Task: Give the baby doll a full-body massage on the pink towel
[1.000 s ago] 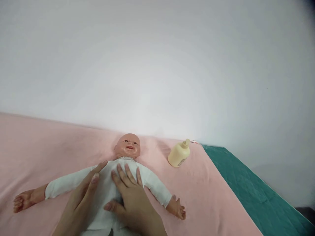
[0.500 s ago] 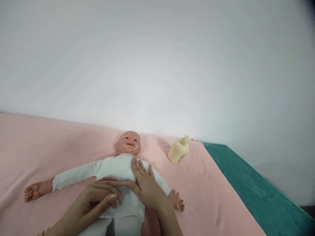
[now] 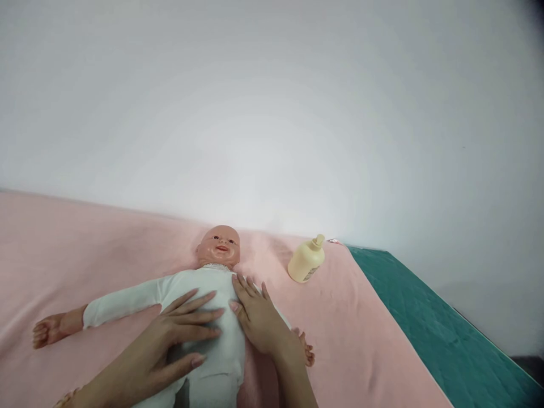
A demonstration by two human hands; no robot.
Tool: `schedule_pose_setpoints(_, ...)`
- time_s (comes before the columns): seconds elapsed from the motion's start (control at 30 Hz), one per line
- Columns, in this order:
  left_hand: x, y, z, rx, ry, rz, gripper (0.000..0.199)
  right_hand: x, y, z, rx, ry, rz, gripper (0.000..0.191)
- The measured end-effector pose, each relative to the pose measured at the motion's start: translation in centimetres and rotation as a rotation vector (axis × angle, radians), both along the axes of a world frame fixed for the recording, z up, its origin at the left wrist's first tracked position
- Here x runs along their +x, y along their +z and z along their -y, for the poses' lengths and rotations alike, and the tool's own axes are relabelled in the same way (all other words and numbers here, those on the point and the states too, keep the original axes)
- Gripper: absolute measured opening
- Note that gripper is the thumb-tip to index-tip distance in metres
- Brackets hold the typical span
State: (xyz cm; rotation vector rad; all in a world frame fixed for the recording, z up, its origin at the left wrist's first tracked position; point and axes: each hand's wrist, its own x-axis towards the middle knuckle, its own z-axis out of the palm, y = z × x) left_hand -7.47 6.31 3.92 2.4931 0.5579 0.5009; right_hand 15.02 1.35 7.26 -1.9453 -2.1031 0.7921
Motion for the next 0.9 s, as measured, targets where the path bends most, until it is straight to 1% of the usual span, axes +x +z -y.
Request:
schedule_pose_setpoints(0.1, 0.2, -1.8, -1.2, 0.054, 0.095, -0.028, 0.043, -0.1, 0.1, 0.0, -0.002, -0.007, -0.002, 0.057)
schedule_pose_setpoints(0.23, 0.2, -3.8, -2.3, 0.159, 0.256, 0.035, 0.043, -0.2, 0.2, 0.2, 0.001, -0.013, -0.009, 0.057)
schedule_pose_setpoints(0.3, 0.1, -4.4, -2.4, 0.197, 0.321, 0.06, 0.044, -0.2, 0.2, 0.2, 0.001, -0.012, -0.011, 0.057)
schedule_pose_setpoints(0.43, -0.2, -4.9, -2.6, 0.221, 0.488, 0.076, 0.046, -0.4, 0.5, 0.4, -0.003, -0.009, -0.003, 0.057)
schedule_pose_setpoints(0.57, -0.6, -6.0, -3.1, 0.276, 0.615, 0.078, 0.05, -0.9, 1.7, 1.3, -0.015, -0.021, 0.033, 0.058)
schedule_pose_setpoints(0.63, -0.9, -6.7, -3.5, 0.324, 0.659, 0.068, 0.051, -1.2, 2.4, 2.1, 0.001, 0.036, 0.005, 0.057)
schedule_pose_setpoints(0.73, -1.2, -7.8, -4.1, 0.389, 0.68, 0.042, 0.051, -1.7, 3.0, 3.3, 0.021, 0.2, -0.109, 0.054)
schedule_pose_setpoints(0.8, -1.3, -8.4, -4.4, 0.421, 0.668, 0.015, 0.051, -2.2, 3.0, 3.8, 0.022, 0.311, -0.164, 0.052)
schedule_pose_setpoints(0.9, -1.5, -9.0, -4.7, 0.478, 0.642, -0.023, 0.051, -3.1, 2.6, 3.7, 0.02, 0.432, -0.177, 0.053)
